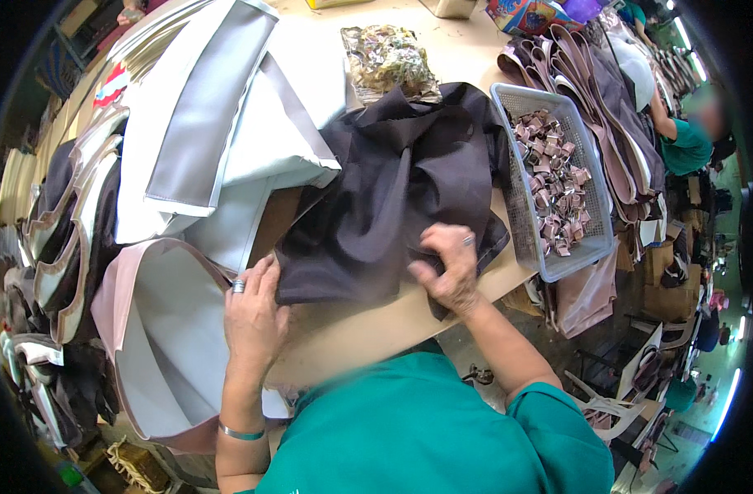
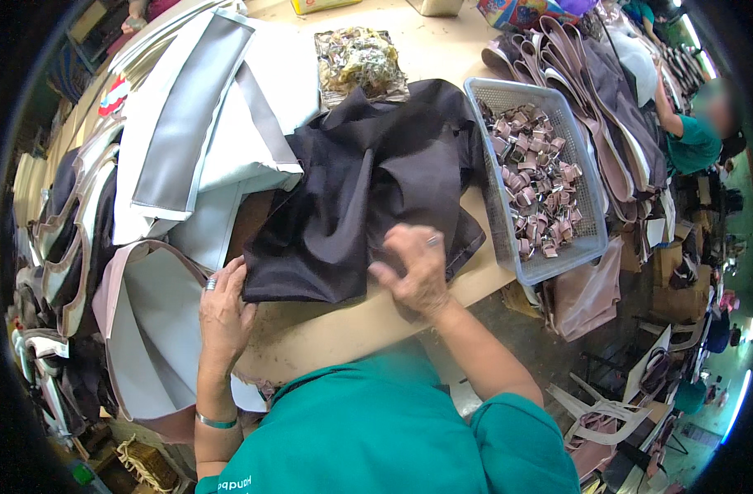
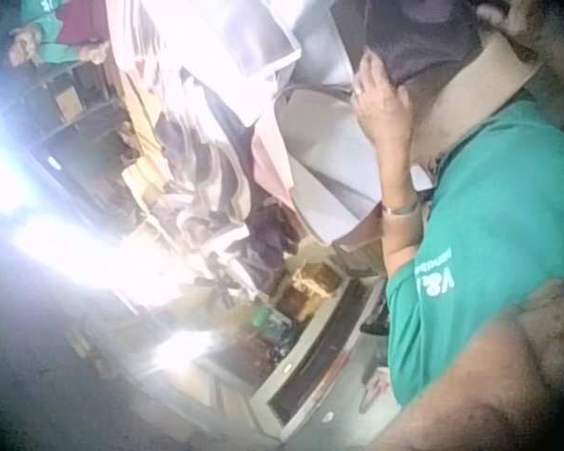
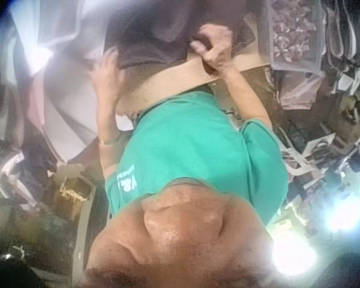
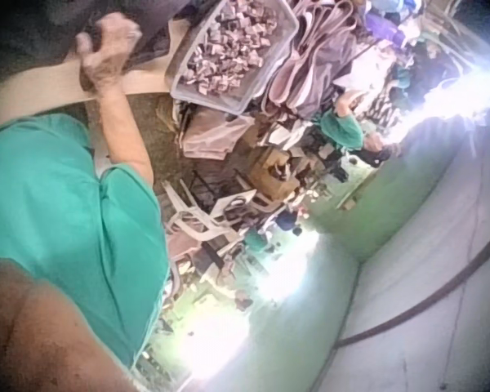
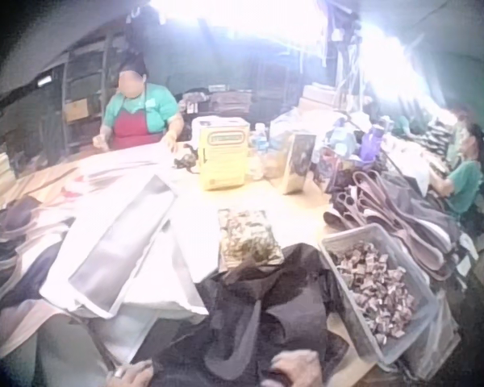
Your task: The person attaches metal hardware to the top edge of a pink handbag using a hammer, then inserts a dark fabric lining into the bag. They repeat the process on another pink handbag, securing the hardware and inserting the lining.
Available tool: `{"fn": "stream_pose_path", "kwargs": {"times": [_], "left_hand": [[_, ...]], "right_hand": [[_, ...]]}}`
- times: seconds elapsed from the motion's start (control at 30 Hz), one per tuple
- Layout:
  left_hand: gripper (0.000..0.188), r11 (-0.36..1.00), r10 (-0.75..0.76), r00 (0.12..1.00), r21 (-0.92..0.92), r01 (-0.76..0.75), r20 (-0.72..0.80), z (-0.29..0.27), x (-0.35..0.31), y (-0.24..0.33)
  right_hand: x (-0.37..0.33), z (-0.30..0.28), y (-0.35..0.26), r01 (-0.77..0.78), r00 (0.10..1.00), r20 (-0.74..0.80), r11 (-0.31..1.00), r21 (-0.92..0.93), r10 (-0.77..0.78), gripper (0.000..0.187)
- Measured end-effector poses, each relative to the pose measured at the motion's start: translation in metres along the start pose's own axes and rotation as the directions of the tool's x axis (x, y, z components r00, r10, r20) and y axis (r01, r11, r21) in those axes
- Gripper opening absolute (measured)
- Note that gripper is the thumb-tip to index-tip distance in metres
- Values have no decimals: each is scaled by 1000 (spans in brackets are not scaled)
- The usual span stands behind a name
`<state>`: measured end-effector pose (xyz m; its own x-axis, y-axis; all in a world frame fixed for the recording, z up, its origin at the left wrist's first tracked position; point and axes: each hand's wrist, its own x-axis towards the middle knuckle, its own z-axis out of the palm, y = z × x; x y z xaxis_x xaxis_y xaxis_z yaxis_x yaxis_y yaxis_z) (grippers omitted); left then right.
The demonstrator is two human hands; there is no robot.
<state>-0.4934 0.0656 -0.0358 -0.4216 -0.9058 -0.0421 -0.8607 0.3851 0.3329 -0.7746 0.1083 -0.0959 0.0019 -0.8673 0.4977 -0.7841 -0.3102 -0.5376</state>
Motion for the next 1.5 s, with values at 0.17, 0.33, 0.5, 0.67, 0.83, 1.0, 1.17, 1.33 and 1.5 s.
{"fn": "stream_pose_path", "kwargs": {"times": [0.17, 0.33, 0.5, 0.67, 0.83, 1.0, 1.17, 1.33, 1.5], "left_hand": [[71, 976, 151, 989, -160, -150, -6, 4, 23, 38], [71, 925, 347, 932, -201, -322, 106, 29, 52, 69], [61, 943, 330, 937, -79, -323, 111, 69, 57, 65], [60, 928, 370, 920, -22, -371, 131, 73, 55, 70], [62, 902, 432, 894, -75, -426, 115, 84, 69, 79], [65, 882, 460, 887, -127, -454, 24, 98, 103, 88], [70, 878, 463, 884, -164, -449, 61, 104, 147, 109], [77, 855, 452, 842, -413, -314, 295, 87, 180, 109], [59, 825, 565, 782, -197, -530, 263, 51, 169, 117]], "right_hand": [[60, -21, 50, -325, 916, -290, 937, -125, 278, 29], [68, 18, 13, -40, 988, 113, 875, -483, 107, 25], [55, 22, -10, 47, 979, 201, 998, -33, -39, 26], [69, 3, 10, -204, 956, 212, 979, -9, 201, 62], [79, 3, 25, -566, 813, 328, 784, 254, 481, 88], [77, -26, 44, -436, 851, 151, 514, 739, 503, 58], [129, -36, 42, -116, 893, -184, 606, 787, 410, 53], [211, -14, 63, -72, 837, -473, 914, 400, 273, 42], [225, 7, 198, -233, 867, -481, 960, -154, 133, 60]]}}
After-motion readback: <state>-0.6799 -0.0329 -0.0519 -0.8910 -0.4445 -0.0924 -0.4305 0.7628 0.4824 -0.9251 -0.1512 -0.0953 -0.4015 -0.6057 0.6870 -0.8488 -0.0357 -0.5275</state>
